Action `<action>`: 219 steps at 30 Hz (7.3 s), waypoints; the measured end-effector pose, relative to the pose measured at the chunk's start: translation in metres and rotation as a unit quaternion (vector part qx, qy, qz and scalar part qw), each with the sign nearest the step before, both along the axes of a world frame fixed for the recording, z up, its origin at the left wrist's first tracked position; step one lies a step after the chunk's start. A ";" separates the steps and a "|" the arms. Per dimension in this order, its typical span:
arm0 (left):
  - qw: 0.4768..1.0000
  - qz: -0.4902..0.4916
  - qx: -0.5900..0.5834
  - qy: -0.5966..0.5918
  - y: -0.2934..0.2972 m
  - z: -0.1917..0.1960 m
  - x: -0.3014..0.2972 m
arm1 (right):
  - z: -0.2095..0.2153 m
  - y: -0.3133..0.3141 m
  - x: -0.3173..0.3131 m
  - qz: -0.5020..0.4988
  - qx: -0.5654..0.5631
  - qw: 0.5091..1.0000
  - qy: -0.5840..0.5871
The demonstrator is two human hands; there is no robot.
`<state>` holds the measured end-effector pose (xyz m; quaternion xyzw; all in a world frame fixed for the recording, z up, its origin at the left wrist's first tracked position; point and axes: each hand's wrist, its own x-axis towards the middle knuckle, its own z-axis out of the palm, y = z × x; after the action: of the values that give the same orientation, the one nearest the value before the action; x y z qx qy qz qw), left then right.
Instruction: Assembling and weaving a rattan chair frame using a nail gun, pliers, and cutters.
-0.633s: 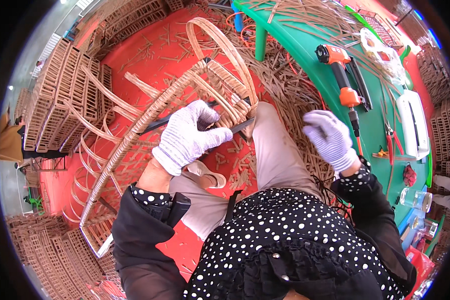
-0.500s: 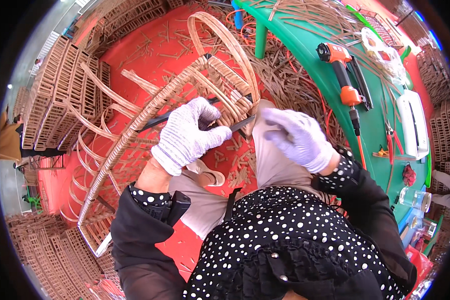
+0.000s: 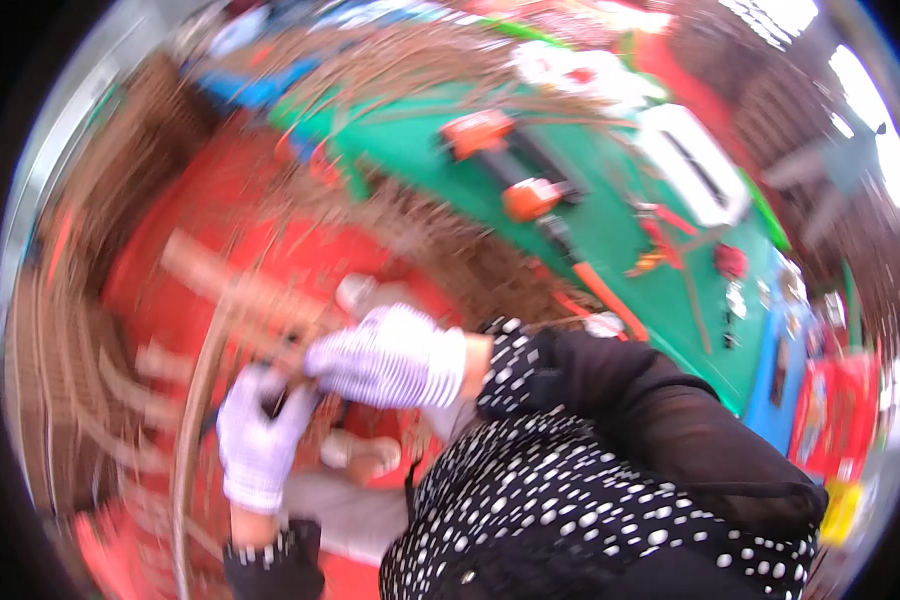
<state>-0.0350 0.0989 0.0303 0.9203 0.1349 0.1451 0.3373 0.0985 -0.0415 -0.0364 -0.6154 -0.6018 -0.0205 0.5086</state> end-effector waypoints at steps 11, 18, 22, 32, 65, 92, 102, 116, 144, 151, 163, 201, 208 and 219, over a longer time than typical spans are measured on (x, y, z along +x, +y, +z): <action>0.998 0.046 -0.018 0.029 -0.017 0.003 -0.015 | 0.022 -0.290 0.208 -0.689 -0.207 0.692 -0.054; 0.998 0.053 -0.021 0.025 -0.010 0.001 -0.015 | -0.002 -0.421 0.228 -0.748 -0.395 0.533 -0.002; 0.997 0.059 -0.034 0.029 -0.011 0.003 -0.013 | -0.016 -0.431 0.254 -0.726 -0.400 0.560 0.001; 0.994 0.104 -0.025 0.035 -0.038 0.017 0.000 | -0.039 -0.443 0.276 -0.681 -0.268 0.672 -0.111; 0.986 0.084 -0.128 0.062 -0.002 -0.001 -0.026 | 0.004 -0.118 0.205 -0.360 -0.479 0.800 0.015; 0.967 -0.051 0.028 -0.247 -0.065 0.012 -0.037 | 0.099 -0.172 0.088 -0.029 -0.106 0.838 0.535; 0.550 0.005 -0.821 -0.156 -0.121 -0.054 0.053 | 0.042 -0.147 0.043 0.161 -0.116 0.698 0.688; 0.685 0.145 -0.710 -0.077 -0.130 -0.090 0.064 | -0.025 -0.126 -0.001 -0.078 -0.412 0.894 0.158; 0.538 0.171 -0.821 -0.089 -0.132 -0.105 0.084 | 0.039 -0.355 0.271 -0.453 -0.123 0.883 -0.027; 0.542 0.212 -0.808 -0.094 -0.134 -0.100 0.090 | 0.009 -0.399 0.349 -0.446 -0.639 0.582 -0.234; 0.563 0.226 -0.795 -0.016 -0.138 -0.074 0.095 | -0.007 -0.388 0.397 -0.602 -0.408 0.681 0.085; 0.463 0.259 -0.842 -0.093 -0.126 -0.110 0.101 | 0.008 -0.168 0.066 -0.053 -0.243 0.968 -0.022; 0.458 0.271 -0.837 -0.129 -0.131 -0.104 0.098 | -0.025 -0.127 0.020 -0.124 -0.325 0.931 -0.106; 0.436 0.248 -0.857 -0.121 -0.125 -0.111 0.095 | -0.034 -0.120 0.010 -0.131 -0.330 0.925 -0.138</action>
<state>0.0603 -0.0257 -0.0807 0.0607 0.3704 0.1427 0.9158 0.1085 -0.1612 -0.0700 -0.8127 -0.5530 0.0280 0.1816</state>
